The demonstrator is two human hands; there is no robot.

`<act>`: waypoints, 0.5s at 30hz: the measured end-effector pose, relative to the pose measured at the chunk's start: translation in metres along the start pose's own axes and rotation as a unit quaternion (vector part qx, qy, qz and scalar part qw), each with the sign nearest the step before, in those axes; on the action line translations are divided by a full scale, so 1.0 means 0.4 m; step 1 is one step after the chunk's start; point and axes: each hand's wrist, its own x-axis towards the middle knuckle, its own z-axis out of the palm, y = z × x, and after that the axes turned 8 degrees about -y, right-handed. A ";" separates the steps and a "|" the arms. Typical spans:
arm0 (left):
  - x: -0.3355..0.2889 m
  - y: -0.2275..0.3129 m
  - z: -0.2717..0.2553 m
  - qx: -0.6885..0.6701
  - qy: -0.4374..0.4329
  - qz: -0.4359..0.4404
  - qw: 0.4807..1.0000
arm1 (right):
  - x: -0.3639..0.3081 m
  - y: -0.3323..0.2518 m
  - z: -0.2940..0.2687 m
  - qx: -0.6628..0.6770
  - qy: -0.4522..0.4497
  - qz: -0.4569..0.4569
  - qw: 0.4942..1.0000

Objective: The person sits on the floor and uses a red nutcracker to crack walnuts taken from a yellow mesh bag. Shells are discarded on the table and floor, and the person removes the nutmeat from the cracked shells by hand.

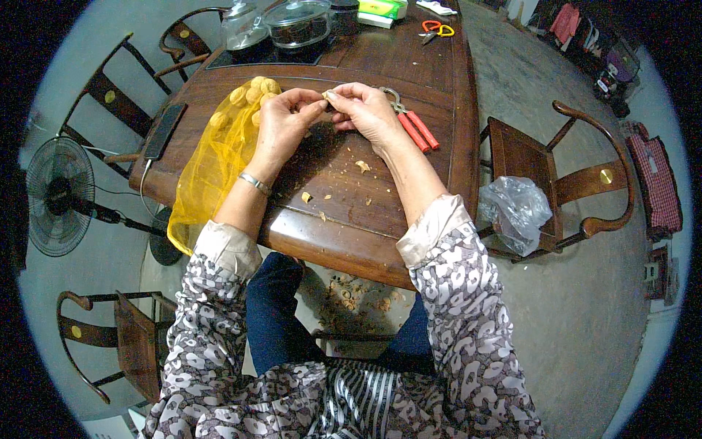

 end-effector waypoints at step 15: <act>-0.004 0.011 0.005 -0.016 0.005 0.033 0.999 | 0.006 0.002 -0.012 0.085 -0.039 0.026 0.995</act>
